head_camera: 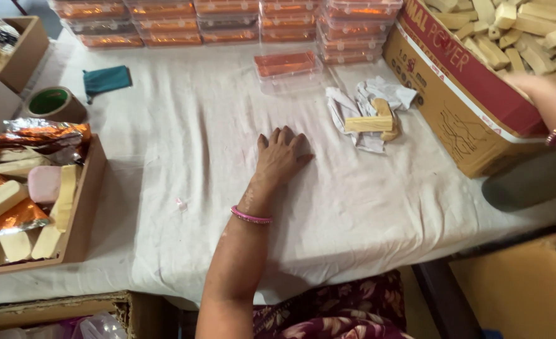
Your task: Wrapping small wooden or soap blocks in foil and placing them into containers.
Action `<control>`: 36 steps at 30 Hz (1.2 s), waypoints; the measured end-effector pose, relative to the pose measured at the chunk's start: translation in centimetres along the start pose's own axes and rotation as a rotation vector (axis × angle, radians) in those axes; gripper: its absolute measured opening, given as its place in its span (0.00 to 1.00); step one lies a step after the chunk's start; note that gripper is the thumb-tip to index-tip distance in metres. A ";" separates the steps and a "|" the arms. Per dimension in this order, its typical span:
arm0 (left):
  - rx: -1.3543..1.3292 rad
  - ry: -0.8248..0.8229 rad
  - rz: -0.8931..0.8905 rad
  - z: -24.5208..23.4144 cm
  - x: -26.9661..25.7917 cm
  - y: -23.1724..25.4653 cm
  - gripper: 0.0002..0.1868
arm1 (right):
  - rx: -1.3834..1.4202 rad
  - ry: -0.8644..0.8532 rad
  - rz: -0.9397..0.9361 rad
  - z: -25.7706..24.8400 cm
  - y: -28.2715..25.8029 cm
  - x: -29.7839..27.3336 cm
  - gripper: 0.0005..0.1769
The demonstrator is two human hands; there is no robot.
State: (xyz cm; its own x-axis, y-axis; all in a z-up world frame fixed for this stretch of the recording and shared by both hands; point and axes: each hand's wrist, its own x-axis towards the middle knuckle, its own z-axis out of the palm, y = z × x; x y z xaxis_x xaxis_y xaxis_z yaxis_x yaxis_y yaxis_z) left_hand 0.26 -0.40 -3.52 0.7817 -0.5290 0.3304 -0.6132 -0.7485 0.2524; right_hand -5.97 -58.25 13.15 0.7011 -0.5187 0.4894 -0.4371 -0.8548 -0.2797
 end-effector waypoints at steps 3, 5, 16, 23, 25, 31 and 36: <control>-0.026 0.028 0.006 -0.4 -0.1 0.1 0.34 | 0.026 0.017 0.020 -2.4 -7.5 -3.5 0.40; -0.017 0.015 0.008 -0.4 -0.1 -0.1 0.32 | 0.057 0.038 0.018 -4.5 -12.7 -5.2 0.41; -0.136 -0.015 -0.071 -0.9 0.0 -0.8 0.33 | 0.161 -0.208 -0.238 15.4 -23.3 -11.9 0.47; -0.118 -0.066 -0.267 -2.7 1.2 2.0 0.35 | 0.118 -0.282 -0.286 11.5 -25.8 -18.3 0.39; -0.059 -0.035 -0.282 -2.4 1.3 2.9 0.36 | 0.167 -0.235 -0.353 14.4 -22.6 -17.4 0.39; 0.031 0.068 -0.261 -3.0 0.5 3.9 0.35 | 0.361 0.021 -0.304 16.2 -20.4 -16.1 0.26; -0.030 0.165 -0.130 -0.7 0.0 1.9 0.30 | 0.129 -0.184 -0.479 10.5 -24.2 -18.0 0.21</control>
State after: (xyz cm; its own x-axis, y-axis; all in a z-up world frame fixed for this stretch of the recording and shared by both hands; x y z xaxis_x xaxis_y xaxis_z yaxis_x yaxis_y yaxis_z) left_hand -1.01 -1.57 -2.40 0.8269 -0.3540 0.4370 -0.5131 -0.7930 0.3285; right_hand -2.07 -28.46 2.42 0.8976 -0.0538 0.4375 0.0215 -0.9860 -0.1652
